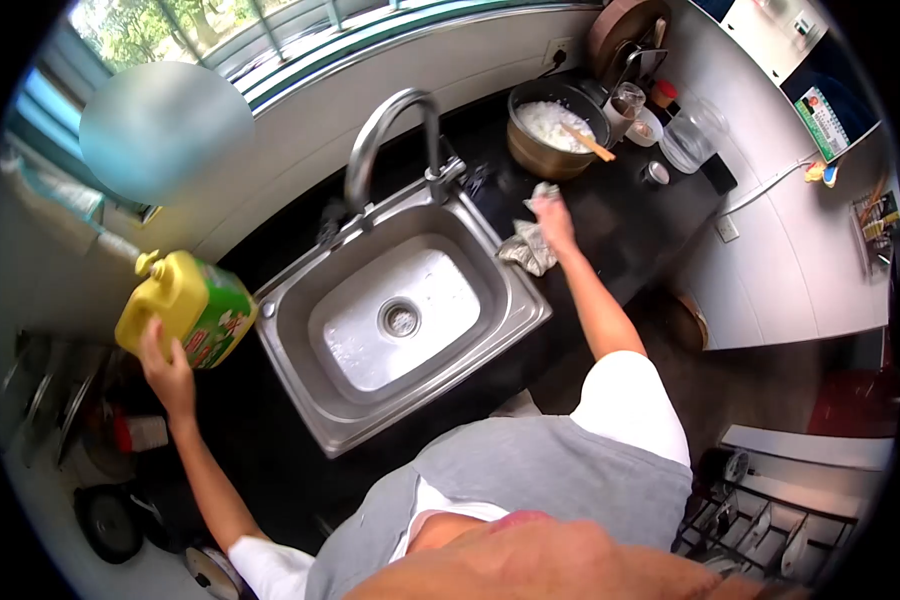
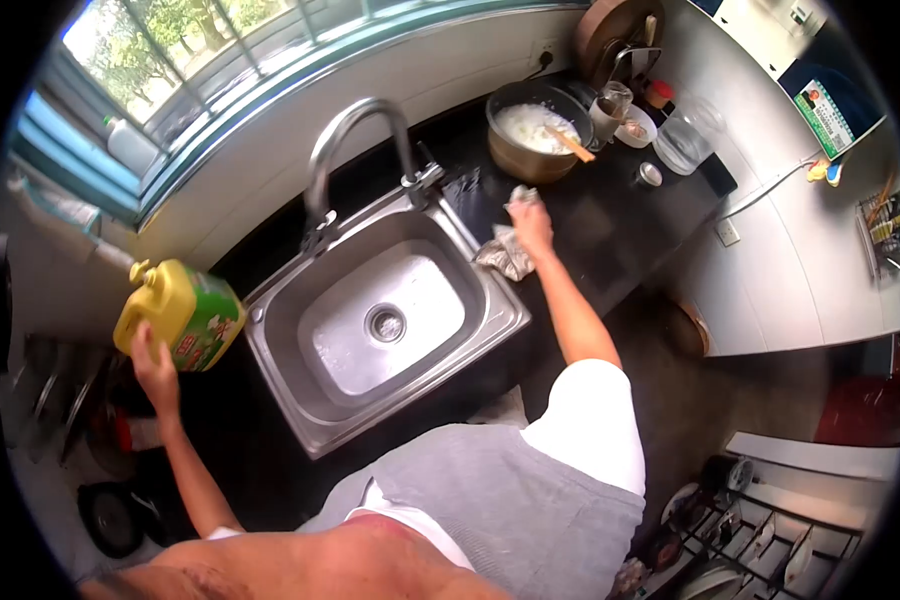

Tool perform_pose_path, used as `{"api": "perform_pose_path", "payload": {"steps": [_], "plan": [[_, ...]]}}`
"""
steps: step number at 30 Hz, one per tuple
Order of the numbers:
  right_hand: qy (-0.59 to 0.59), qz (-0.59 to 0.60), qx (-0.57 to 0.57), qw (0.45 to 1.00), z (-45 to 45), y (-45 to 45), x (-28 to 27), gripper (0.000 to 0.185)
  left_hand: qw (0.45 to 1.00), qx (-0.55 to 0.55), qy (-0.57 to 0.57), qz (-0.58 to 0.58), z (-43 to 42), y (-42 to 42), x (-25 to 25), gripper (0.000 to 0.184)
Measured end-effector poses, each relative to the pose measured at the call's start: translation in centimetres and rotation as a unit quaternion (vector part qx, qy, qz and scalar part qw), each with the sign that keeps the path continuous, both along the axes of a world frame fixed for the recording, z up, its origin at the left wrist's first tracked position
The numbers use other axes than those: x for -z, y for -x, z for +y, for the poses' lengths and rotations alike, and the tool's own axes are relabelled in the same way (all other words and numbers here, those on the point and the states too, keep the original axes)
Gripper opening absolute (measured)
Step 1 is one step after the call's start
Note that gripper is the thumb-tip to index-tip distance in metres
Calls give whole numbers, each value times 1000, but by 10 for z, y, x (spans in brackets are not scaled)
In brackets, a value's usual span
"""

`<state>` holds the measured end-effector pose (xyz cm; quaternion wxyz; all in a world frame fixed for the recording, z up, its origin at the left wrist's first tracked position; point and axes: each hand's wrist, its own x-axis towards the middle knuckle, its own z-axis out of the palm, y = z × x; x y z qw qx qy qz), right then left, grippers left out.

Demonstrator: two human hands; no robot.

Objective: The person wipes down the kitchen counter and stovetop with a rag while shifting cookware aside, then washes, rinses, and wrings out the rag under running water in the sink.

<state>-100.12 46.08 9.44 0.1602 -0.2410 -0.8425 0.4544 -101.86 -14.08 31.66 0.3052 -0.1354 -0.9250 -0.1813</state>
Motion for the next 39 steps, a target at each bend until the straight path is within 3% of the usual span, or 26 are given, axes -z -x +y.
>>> {"api": "perform_pose_path", "payload": {"steps": [1, 2, 3, 4, 5, 6, 8, 10, 12, 14, 16, 18, 19, 20, 21, 22, 24, 31, 36, 39], "plan": [[-255, -109, 99, 956, -10, 12, 16, 50, 998, 19, -48, -36, 27, -15, 18, 35], [-400, -47, 18, 915, -7, 22, 18, 61, 992, 38, -97, -72, 65, -23, 31, 32], [-442, 11, 35, 896, -12, 42, 17, 59, 983, 69, -117, -127, 113, -27, 35, 32], [-347, -21, -1, 938, -20, 56, 0, 57, 968, 97, -135, -190, 162, -38, 41, 31], [-292, 3, -112, 950, -22, 63, -6, 56, 957, 130, -146, -212, 209, -39, 48, 31], [-353, 60, -151, 921, -31, 62, 9, 55, 945, 164, -154, -236, 254, -32, 57, 32], [-326, 54, -314, 890, -30, 43, 11, 52, 866, 241, -285, -332, 334, -8, 83, 39], [-323, 175, -356, 859, -17, 1, 7, 42, 724, 232, -438, -480, 412, 17, 93, 50], [-267, 124, -426, 855, 7, -37, 2, 43, 598, 221, -528, -562, 474, 42, 101, 67], [-254, 148, -403, 867, 37, -80, 12, 42, 546, 199, -549, -601, 521, 63, 106, 81], [-298, 70, -311, 900, 67, -115, 6, 42, 539, 145, -541, -629, 554, 92, 124, 93], [-357, 22, -191, 914, 103, -131, 6, 39, 548, 71, -550, -626, 580, 108, 127, 75], [-357, -6, -151, 922, 121, -132, 3, 41, 551, 66, -550, -624, 585, 119, 135, 75], [-357, -33, -112, 927, 136, -128, -1, 43, 524, 90, -543, -650, 588, 131, 147, 60], [-329, -36, -90, 939, 145, -118, -2, 42, 496, 113, -535, -674, 591, 135, 147, 46], [-301, -40, -68, 950, 153, -108, -2, 42, 499, 110, -538, -671, 593, 136, 147, 46], [-288, -52, -64, 954, 163, -85, -1, 43, 513, 83, -525, -674, 598, 135, 144, 28], [-263, -18, 25, 964, 183, -45, 0, 46, 520, 76, -561, -639, 563, 92, 139, 26], [-261, 30, -13, 965, 198, -16, 0, 41, 547, 28, -550, -630, 513, 43, 127, 37], [-293, 51, -41, 954, 204, 15, 7, 36, 530, 11, -560, -637, 485, 16, 127, 40]]}}
